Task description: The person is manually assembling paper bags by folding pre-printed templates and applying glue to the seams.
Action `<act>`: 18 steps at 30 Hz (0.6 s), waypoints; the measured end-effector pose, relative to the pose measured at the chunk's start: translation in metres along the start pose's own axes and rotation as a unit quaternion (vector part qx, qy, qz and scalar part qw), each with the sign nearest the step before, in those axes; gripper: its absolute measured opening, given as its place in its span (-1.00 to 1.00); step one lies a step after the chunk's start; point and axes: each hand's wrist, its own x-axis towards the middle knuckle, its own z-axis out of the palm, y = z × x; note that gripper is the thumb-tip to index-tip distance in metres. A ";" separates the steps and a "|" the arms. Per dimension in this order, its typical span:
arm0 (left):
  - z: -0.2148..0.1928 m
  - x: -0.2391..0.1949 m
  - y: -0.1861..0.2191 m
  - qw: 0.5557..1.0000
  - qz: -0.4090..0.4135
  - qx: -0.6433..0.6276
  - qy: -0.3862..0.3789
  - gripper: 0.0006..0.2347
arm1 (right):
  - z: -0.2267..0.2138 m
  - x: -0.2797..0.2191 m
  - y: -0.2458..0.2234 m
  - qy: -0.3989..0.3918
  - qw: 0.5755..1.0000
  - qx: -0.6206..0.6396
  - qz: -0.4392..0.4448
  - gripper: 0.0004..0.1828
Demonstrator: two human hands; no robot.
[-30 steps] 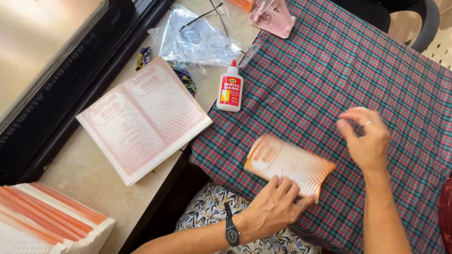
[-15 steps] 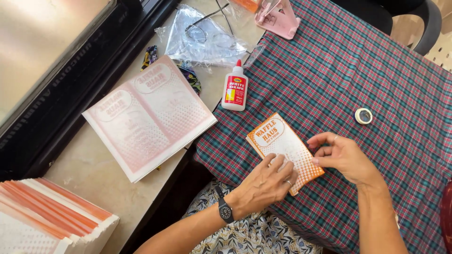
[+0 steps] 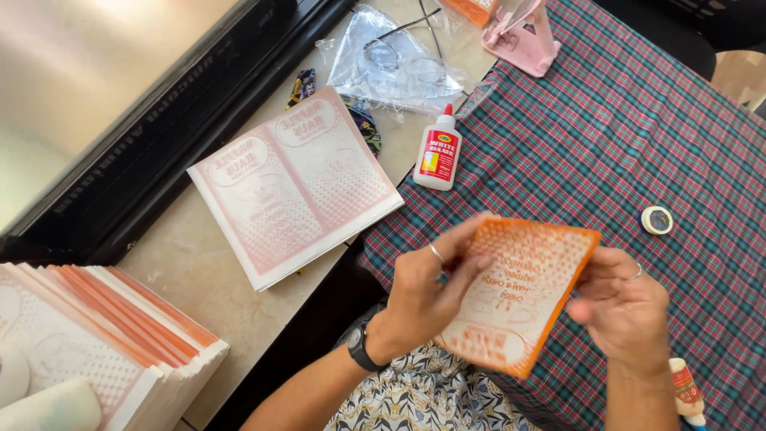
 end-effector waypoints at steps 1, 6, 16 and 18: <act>-0.003 0.002 -0.004 0.999 -0.045 -0.015 0.002 -0.53 | 0.003 -0.004 0.011 0.098 0.995 -0.011 0.014 -0.43; -0.063 0.016 -0.035 0.977 -0.072 0.172 0.106 -0.49 | 0.028 0.038 0.050 0.169 0.970 -0.148 0.090 -0.53; -0.176 -0.037 -0.075 0.797 -0.320 0.424 0.286 -0.37 | 0.138 0.122 0.058 0.012 0.939 -0.323 -0.116 -0.72; -0.177 -0.034 -0.072 0.794 -0.344 0.412 0.284 -0.32 | 0.160 0.150 0.093 -0.040 0.923 -0.371 -0.097 -0.69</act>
